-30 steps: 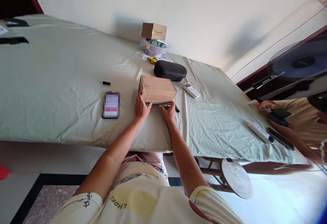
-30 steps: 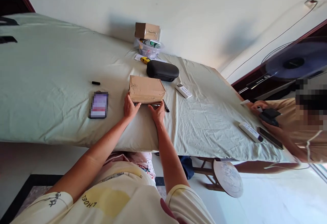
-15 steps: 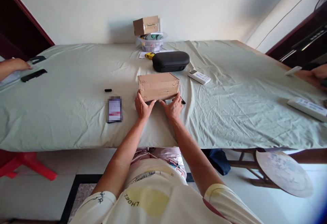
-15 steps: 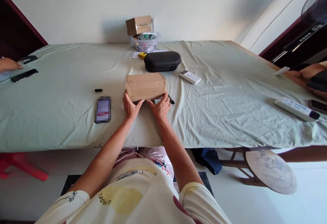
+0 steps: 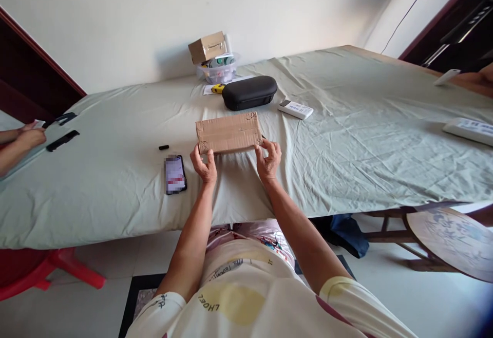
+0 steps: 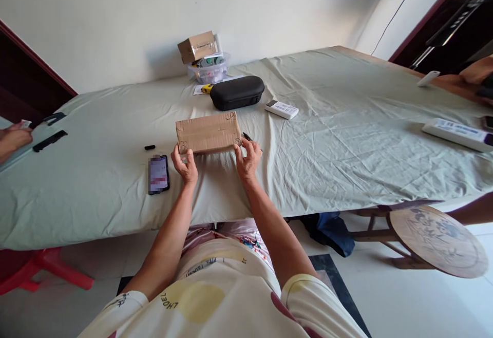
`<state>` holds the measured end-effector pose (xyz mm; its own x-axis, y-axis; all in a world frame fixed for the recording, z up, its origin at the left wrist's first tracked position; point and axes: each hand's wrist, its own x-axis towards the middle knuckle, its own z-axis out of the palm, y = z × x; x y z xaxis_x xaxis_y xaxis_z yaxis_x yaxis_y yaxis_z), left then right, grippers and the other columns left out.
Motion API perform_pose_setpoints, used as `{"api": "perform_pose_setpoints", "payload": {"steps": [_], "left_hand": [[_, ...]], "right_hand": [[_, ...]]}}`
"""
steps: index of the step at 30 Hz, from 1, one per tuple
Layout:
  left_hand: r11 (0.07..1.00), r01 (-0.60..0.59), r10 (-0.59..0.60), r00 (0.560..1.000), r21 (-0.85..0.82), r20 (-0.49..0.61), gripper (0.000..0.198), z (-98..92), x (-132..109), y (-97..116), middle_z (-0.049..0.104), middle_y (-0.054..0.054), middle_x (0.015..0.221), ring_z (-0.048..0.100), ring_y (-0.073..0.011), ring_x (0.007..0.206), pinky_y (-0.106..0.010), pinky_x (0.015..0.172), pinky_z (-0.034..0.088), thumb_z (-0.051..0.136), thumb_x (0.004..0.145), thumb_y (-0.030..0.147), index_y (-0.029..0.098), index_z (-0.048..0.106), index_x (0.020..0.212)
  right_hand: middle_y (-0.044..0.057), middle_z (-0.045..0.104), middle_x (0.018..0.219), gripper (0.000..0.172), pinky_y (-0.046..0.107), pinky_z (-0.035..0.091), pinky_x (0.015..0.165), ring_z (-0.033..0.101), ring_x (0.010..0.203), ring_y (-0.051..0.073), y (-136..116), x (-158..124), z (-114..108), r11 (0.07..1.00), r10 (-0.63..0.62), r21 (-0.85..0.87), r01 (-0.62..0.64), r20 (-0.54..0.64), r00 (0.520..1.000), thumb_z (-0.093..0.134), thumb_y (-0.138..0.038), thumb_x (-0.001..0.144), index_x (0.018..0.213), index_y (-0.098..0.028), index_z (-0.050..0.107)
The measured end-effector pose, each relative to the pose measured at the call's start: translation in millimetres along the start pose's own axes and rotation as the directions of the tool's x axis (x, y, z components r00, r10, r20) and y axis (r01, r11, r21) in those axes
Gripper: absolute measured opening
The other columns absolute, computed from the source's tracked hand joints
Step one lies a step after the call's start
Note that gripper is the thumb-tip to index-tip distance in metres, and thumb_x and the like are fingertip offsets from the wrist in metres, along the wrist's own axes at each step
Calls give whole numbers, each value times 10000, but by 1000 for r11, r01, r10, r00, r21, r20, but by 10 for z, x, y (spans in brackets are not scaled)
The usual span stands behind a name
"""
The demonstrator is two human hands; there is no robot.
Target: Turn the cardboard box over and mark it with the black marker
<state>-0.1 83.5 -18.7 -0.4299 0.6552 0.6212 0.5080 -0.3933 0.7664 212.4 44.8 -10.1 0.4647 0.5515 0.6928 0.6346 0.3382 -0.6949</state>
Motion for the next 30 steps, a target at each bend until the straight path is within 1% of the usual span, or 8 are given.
{"api": "perform_pose_setpoints", "payload": {"steps": [3,8,10,13,17,21,25,30], "left_hand": [[999,-19,18,1000,-39,-15,545,-20,22,3,676,-171,1170,672,-251,1061,-377,886,551,509,1064,542,128,627,1399],[999,-11,10,1000,-53,-17,543,-14,12,25,656,-187,1222,664,-262,1120,-376,902,552,481,1065,551,137,613,1391],[999,-13,12,1000,-49,-19,528,3,-8,39,643,-197,1263,656,-270,1169,-391,966,550,494,1053,542,140,597,1379],[998,22,-20,999,-60,28,525,47,-70,72,596,-212,1390,622,-283,1290,-418,1082,522,530,1034,494,164,505,1442],[994,87,-79,991,-68,105,789,113,-181,127,499,-225,1522,572,-312,1407,-459,1192,469,713,934,485,197,311,1549],[990,112,-102,988,-81,113,1000,150,-234,175,437,-260,1569,537,-346,1461,-492,1237,434,843,830,471,189,221,1561],[989,135,-127,984,-57,123,1026,160,-228,206,400,-295,1611,491,-369,1516,-508,1271,400,848,830,455,174,197,1572],[990,115,-109,991,-82,80,896,140,-163,157,445,-288,1599,508,-356,1510,-484,1262,421,781,886,482,150,291,1558]], "right_hand": [[78,677,1033,368,463,529,952,639,983,247,-20,7,-9,998,9,65,-7,-28,1000,576,-561,1008,1135,-247,721],[86,679,1042,444,462,540,935,629,950,238,-73,2,42,995,30,90,-29,-11,999,476,-592,1040,1181,-229,687],[111,671,1105,538,494,538,976,628,1019,264,-103,-6,77,999,46,20,-46,15,999,500,-661,1012,1273,-215,646],[187,630,1277,817,579,500,1081,598,1204,341,-166,-36,149,985,81,-155,-69,70,994,585,-793,913,1451,-181,527],[279,496,1489,1106,631,479,1118,535,1356,402,-254,-130,268,958,142,-263,-117,81,986,595,-860,865,1639,-145,262],[298,397,1573,1220,618,507,1100,517,1401,406,-313,-231,336,952,177,-264,-153,69,982,632,-843,854,1699,-160,77],[285,426,1557,1150,619,511,1082,543,1361,399,-337,-227,313,946,214,-261,-191,64,975,642,-815,864,1685,-177,151],[203,610,1372,778,541,521,1061,630,1201,319,-255,-45,190,969,204,-161,-186,107,973,563,-729,952,1514,-200,459]]}}
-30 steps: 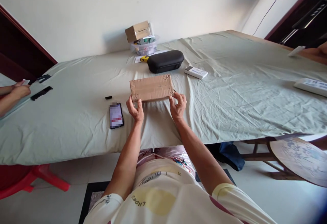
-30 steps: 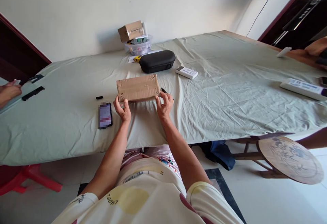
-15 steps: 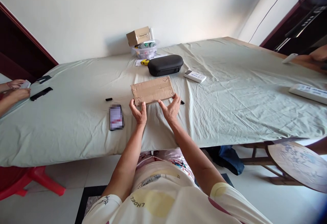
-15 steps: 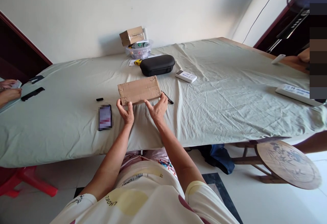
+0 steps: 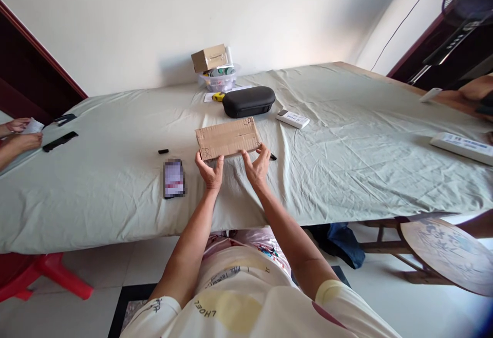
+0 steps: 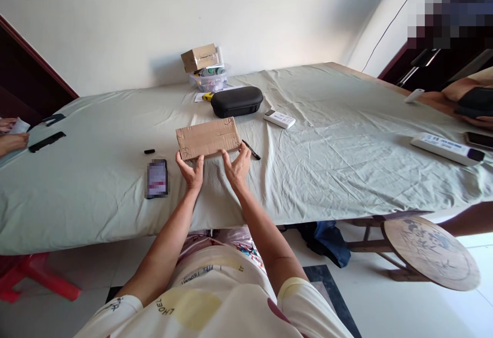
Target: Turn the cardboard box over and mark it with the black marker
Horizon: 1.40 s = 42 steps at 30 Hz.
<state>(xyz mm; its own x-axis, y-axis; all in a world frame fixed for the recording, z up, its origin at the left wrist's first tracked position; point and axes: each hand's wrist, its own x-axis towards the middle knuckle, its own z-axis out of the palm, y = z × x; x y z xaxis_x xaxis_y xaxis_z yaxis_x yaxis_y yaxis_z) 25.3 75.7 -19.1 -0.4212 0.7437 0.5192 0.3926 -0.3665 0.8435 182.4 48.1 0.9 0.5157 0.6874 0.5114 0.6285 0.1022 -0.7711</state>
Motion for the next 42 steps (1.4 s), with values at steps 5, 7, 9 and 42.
{"api": "perform_pose_setpoints", "payload": {"steps": [5,7,9,42], "left_hand": [[999,-39,40,999,-33,16,688,-43,101,-103,536,-240,1545,582,-298,1442,-430,1191,500,614,1001,509,170,381,1554],[997,-39,40,999,-63,9,609,-41,134,-156,578,-232,1488,623,-271,1389,-409,1157,526,533,1037,499,163,412,1530],[996,-17,16,1000,-90,-10,553,-31,164,-218,608,-225,1429,660,-252,1328,-399,1122,551,480,1053,477,152,435,1498],[999,7,-16,961,33,277,948,-113,207,-366,209,-231,1796,207,-363,1688,-559,1330,316,722,920,490,190,263,1694]], "right_hand": [[116,722,1150,492,426,556,966,702,1010,239,79,236,-133,982,20,188,-27,41,999,496,-642,1010,1213,-223,653],[89,737,1047,457,388,560,914,701,959,225,93,292,-149,970,18,240,-28,43,999,524,-643,995,1095,-224,676],[62,725,938,437,360,557,860,685,885,210,110,320,-129,963,7,271,-17,36,999,563,-648,968,989,-225,670],[61,777,887,88,302,492,778,693,837,214,37,-115,-73,950,-17,-254,181,540,841,633,-202,905,919,-228,716]]}}
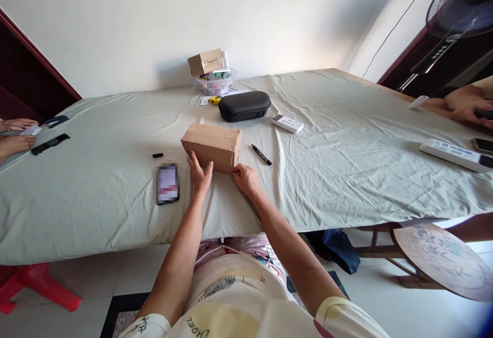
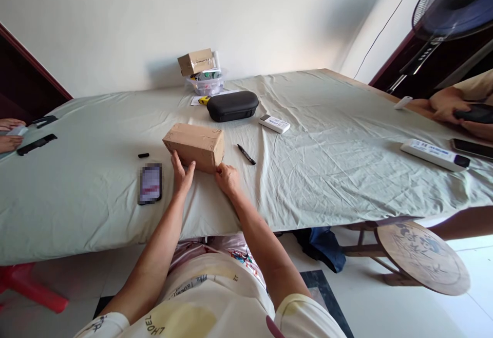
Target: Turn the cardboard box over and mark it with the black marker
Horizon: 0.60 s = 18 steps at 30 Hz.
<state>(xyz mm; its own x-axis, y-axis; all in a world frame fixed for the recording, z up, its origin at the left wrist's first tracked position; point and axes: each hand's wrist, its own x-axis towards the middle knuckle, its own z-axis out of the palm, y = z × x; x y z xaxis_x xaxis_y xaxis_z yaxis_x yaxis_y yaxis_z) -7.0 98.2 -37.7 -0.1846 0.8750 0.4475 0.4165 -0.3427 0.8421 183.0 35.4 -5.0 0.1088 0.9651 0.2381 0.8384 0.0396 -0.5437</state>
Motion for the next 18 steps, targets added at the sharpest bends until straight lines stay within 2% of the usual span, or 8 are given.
{"api": "perform_pose_setpoints", "payload": {"steps": [2,5,9,11,14,16,18], "left_hand": [[1000,-31,31,999,-3,29,911,18,-35,49,255,-234,1782,208,-364,1687,-561,1343,283,689,936,538,175,305,1678],[993,-111,112,993,-47,26,881,72,-102,130,346,-216,1747,301,-344,1658,-538,1343,293,629,959,620,202,325,1672],[973,-230,229,973,-27,-32,1033,113,-160,212,258,-237,1772,247,-387,1672,-576,1326,300,642,889,777,215,299,1686],[961,-276,276,961,-5,-26,1024,118,-163,228,219,-255,1778,223,-412,1674,-596,1318,299,611,891,813,202,342,1667],[953,-302,302,953,6,2,876,128,-153,232,237,-249,1773,235,-409,1672,-592,1310,315,506,968,787,205,432,1618],[953,-302,302,953,9,6,801,140,-150,230,276,-231,1765,261,-394,1666,-575,1305,338,485,999,751,220,459,1599],[949,-316,316,949,15,-3,732,153,-153,226,309,-215,1757,301,-376,1654,-556,1297,367,481,1026,702,230,476,1585]], "right_hand": [[58,783,895,89,294,490,794,690,832,201,-100,-46,70,994,-106,6,106,31,994,632,-197,916,913,-228,714],[72,797,939,130,294,492,835,697,848,191,-212,-96,187,961,-277,23,276,86,957,602,-161,943,931,-214,720],[88,799,947,143,304,504,843,698,837,193,-217,-112,275,900,-436,44,434,78,897,587,-168,971,995,-195,725],[68,779,879,152,301,513,810,680,786,185,-170,-100,270,878,-474,57,475,-23,880,567,-185,989,979,-200,717],[56,749,845,192,318,537,794,677,781,191,-110,-69,200,842,-492,79,534,-294,819,524,-228,1039,978,-216,706],[77,752,925,201,352,557,827,696,861,211,-106,-43,125,839,-459,49,543,-472,752,514,-260,1061,1039,-225,711],[103,747,1053,205,394,564,884,701,964,235,-134,-12,44,862,-420,-13,507,-578,700,536,-298,1063,1134,-239,719]]}}
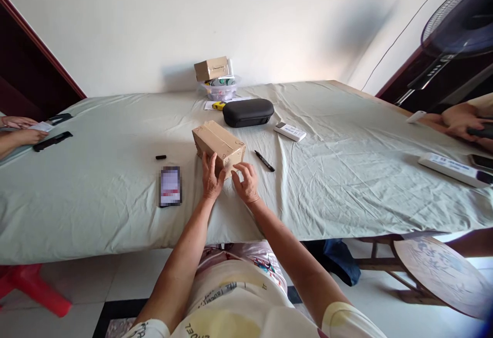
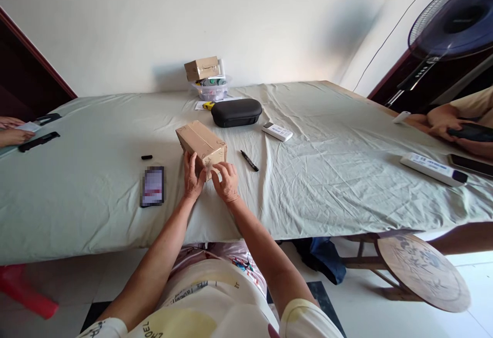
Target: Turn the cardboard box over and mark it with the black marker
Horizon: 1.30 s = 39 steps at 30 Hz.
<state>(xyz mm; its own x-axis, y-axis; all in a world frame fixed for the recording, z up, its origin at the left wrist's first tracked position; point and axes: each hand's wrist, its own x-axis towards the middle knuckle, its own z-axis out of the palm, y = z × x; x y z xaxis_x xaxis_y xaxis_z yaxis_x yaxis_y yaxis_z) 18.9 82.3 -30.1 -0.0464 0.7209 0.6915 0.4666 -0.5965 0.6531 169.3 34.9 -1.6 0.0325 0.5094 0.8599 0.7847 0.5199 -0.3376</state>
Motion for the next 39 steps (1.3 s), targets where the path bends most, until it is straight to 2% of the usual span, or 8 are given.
{"api": "perform_pose_setpoints", "payload": {"steps": [6,9,17,23,26,29,34,39], "left_hand": [[996,-89,89,996,24,-27,640,53,-9,-6,343,-220,1743,364,-346,1630,-545,1270,425,391,1075,650,216,530,1525],[996,-81,83,995,36,-64,609,66,9,9,372,-208,1727,381,-315,1623,-512,1263,445,369,1087,633,224,530,1509],[993,-116,111,986,-31,-126,494,62,137,95,447,-165,1670,472,-291,1560,-482,1236,480,461,1073,605,265,575,1412],[993,-118,116,989,-21,-96,508,40,179,57,497,-149,1636,506,-290,1536,-508,1249,471,439,1074,626,274,576,1414],[995,-100,99,993,-16,-60,498,9,170,8,494,-136,1652,497,-272,1547,-496,1276,442,449,1076,611,299,557,1448],[994,-75,75,997,-78,4,530,-7,162,-32,456,-140,1691,439,-283,1594,-491,1323,368,453,1072,610,305,519,1500],[988,-24,33,998,-154,54,621,35,139,-91,461,-110,1685,410,-262,1615,-459,1308,408,399,1063,675,346,409,1590],[975,112,-95,991,-195,94,714,77,69,-265,538,-107,1604,515,-254,1543,-408,1215,526,475,1034,706,345,349,1637]], "right_hand": [[98,648,1385,307,479,489,1067,606,1308,315,-55,244,25,974,-27,-225,37,49,998,655,-469,1014,1286,-352,736],[65,661,1373,254,506,449,1111,581,1337,311,-71,323,88,964,-10,-263,36,97,995,625,-455,1029,1246,-394,742],[65,684,1302,196,505,396,1127,556,1333,308,-98,535,217,976,8,-217,9,77,997,606,-439,1039,1008,-310,750],[83,660,1325,234,572,392,1180,536,1376,344,84,671,197,986,62,-160,-42,121,991,639,-506,1004,1042,-294,729],[78,643,1344,296,573,447,1160,577,1329,321,295,691,140,986,140,-91,-137,33,990,637,-581,1000,998,-298,723],[81,667,1239,399,493,536,1075,640,1212,268,520,663,132,963,237,141,-230,-31,971,621,-668,988,996,-281,719],[11,643,901,466,346,590,782,670,873,184,792,460,225,782,430,455,-427,103,897,603,-722,968,1050,-270,682],[-20,628,797,362,304,555,718,617,751,147,850,168,234,714,546,388,-583,212,810,699,-605,928,918,-245,662]]}}
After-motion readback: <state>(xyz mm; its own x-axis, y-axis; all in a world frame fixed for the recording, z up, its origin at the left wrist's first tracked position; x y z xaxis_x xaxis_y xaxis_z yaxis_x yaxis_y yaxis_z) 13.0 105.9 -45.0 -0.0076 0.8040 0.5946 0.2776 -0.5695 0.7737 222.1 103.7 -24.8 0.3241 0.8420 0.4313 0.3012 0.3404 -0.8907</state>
